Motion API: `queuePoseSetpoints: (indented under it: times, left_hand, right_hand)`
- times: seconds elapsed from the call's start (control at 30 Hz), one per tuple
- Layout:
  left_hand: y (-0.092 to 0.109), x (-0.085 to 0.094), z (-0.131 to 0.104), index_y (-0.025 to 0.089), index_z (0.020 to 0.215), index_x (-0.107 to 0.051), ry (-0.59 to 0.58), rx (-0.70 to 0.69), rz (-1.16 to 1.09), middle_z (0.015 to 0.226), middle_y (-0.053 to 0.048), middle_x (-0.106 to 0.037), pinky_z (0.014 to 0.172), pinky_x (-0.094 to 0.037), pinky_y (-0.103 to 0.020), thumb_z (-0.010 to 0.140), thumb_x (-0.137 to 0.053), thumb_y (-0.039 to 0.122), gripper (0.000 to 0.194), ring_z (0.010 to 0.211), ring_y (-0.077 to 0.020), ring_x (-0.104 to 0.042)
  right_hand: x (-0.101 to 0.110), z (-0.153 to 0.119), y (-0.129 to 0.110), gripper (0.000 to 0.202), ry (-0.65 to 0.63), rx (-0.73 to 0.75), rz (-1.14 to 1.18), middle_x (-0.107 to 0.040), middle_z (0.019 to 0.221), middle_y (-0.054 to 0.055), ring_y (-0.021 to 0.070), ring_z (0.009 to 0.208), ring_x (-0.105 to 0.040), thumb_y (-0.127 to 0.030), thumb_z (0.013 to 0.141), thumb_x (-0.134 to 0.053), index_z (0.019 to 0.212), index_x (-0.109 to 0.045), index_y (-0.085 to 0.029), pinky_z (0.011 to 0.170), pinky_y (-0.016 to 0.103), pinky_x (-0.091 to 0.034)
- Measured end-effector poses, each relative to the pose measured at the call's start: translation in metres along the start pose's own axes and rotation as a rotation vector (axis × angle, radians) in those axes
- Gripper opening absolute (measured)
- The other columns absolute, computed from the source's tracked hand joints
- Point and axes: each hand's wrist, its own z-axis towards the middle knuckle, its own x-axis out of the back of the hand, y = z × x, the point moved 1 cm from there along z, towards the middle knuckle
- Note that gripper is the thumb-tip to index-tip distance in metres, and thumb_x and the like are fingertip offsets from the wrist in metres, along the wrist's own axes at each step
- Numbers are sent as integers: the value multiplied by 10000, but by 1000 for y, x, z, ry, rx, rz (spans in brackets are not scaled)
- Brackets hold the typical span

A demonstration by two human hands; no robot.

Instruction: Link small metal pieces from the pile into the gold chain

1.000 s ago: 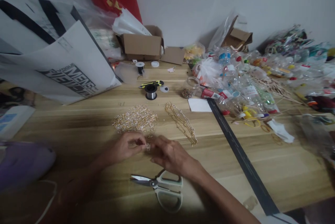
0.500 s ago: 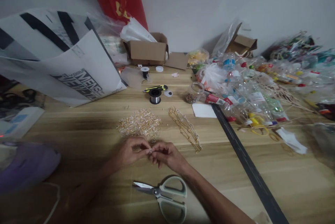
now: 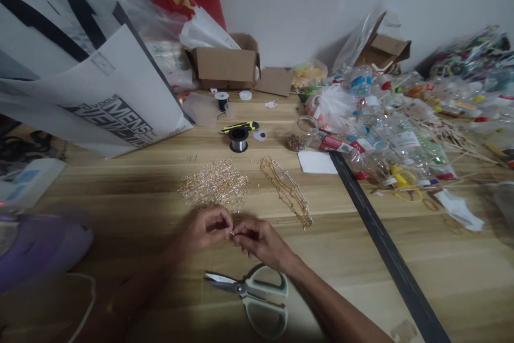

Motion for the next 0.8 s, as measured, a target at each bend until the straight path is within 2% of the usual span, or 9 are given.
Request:
queuePoseSetpoints:
  times: [0.23,0.47,0.6,0.67,0.8]
  left_hand:
    - [-12,1,0,134,719,-566,-37,26,-106,680,1,-575,606,-410,-224,686,-644,222,122,635,-107,-533]
    - [-7,3,1,120,711,-581,-37,-1,-200,778,-51,-626,668,-451,-266,717,-658,253,154,707,-135,-577]
    - [-4,3,1,116,724,-578,-57,85,-251,771,-57,-653,623,-454,-253,726,-664,274,180,644,-118,-575]
    - [-3,3,0,114,719,-580,-41,130,-213,700,-33,-637,599,-442,-237,724,-660,271,176,606,-105,-557]
    - [-4,2,0,119,701,-585,6,141,-106,620,10,-581,549,-405,-203,698,-663,256,157,569,-90,-525]
  right_hand:
    - [1,0,0,329,-10,-21,81,-561,638,-11,69,509,-502,-452,747,-681,798,-596,-139,472,187,-438]
    - [-1,-1,3,302,20,1,128,-628,662,7,77,510,-557,-417,761,-681,808,-569,-140,449,174,-437]
    - [-3,-3,3,306,14,2,77,-621,682,11,76,497,-553,-427,784,-653,835,-566,-137,429,171,-416]
    - [-2,-4,3,283,28,44,19,-599,689,2,69,491,-527,-410,805,-636,863,-557,-145,429,171,-402]
    - [1,-8,-1,204,173,243,-209,-578,748,10,91,615,-516,-339,824,-631,906,-567,-163,533,196,-413]
